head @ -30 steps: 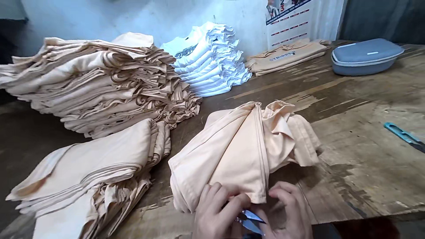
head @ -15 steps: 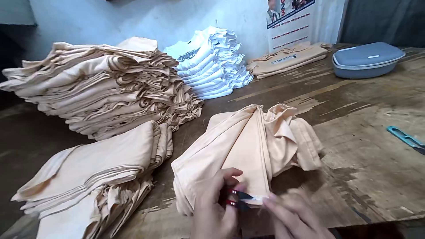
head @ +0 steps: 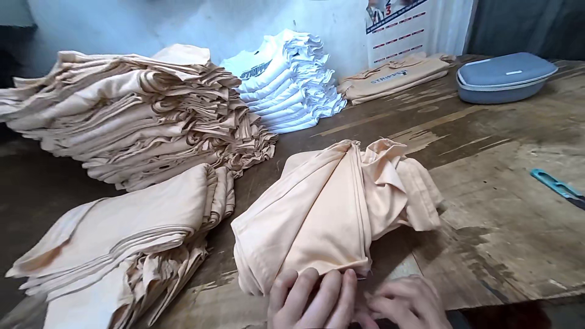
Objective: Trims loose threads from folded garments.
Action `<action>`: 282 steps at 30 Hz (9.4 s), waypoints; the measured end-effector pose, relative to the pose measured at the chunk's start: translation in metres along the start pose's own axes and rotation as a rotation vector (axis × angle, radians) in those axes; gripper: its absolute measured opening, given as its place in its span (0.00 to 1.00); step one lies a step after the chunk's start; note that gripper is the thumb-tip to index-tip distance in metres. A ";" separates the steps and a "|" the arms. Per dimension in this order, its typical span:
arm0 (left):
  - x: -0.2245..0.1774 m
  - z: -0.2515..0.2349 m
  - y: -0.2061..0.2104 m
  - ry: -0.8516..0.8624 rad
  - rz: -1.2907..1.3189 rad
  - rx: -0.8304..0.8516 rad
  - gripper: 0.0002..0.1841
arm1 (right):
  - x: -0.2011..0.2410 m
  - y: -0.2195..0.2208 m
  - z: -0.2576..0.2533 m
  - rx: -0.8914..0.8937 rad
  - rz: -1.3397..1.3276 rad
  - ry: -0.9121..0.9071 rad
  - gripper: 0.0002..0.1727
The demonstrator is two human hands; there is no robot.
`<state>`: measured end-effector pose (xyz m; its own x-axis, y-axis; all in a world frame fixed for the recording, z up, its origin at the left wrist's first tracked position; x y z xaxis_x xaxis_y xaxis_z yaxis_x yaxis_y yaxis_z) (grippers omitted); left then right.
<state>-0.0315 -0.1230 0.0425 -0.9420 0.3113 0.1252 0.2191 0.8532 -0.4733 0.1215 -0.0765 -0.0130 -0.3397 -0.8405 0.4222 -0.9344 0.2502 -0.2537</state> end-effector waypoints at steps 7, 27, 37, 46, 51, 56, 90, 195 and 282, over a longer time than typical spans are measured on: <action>0.025 -0.006 -0.002 -0.281 0.191 0.008 0.10 | -0.015 0.006 -0.014 -0.099 0.332 -0.004 0.14; 0.020 -0.004 0.013 -0.101 0.120 0.090 0.10 | -0.013 0.007 -0.002 0.260 -0.239 0.130 0.07; 0.055 -0.016 0.018 -0.284 0.480 0.217 0.06 | -0.018 0.036 -0.022 0.014 -0.428 0.441 0.10; 0.123 -0.023 -0.055 -0.527 -0.114 -0.238 0.12 | -0.013 0.024 0.013 0.793 -0.256 0.076 0.18; 0.057 -0.030 -0.018 -0.437 0.046 -0.078 0.13 | -0.026 0.020 -0.015 0.297 -0.041 0.151 0.28; 0.059 -0.010 0.026 -0.404 0.070 0.047 0.13 | -0.036 0.008 -0.016 0.227 -0.173 0.122 0.06; -0.030 -0.026 0.022 -0.039 -0.238 0.236 0.15 | -0.050 0.008 -0.010 0.125 0.014 0.425 0.10; 0.154 -0.021 -0.043 -0.496 0.076 -0.097 0.09 | -0.020 0.037 -0.009 0.276 0.035 0.062 0.15; 0.048 0.003 0.058 -0.782 0.993 0.354 0.08 | -0.184 -0.158 0.181 0.119 0.410 1.280 0.20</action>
<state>-0.0651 -0.0599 0.0190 -0.3424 0.3132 -0.8858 0.9347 0.2095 -0.2872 0.3512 -0.0480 -0.2084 -0.5117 0.3357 0.7909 -0.7494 0.2758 -0.6020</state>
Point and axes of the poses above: each hand's wrist, its own z-axis away from the middle knuckle, its own y-axis out of the palm, x = y × z, the point moved 8 cm from there along -z, towards the middle knuckle, and after that the axes turned 4 degrees about -y, right-handed, at the moved point
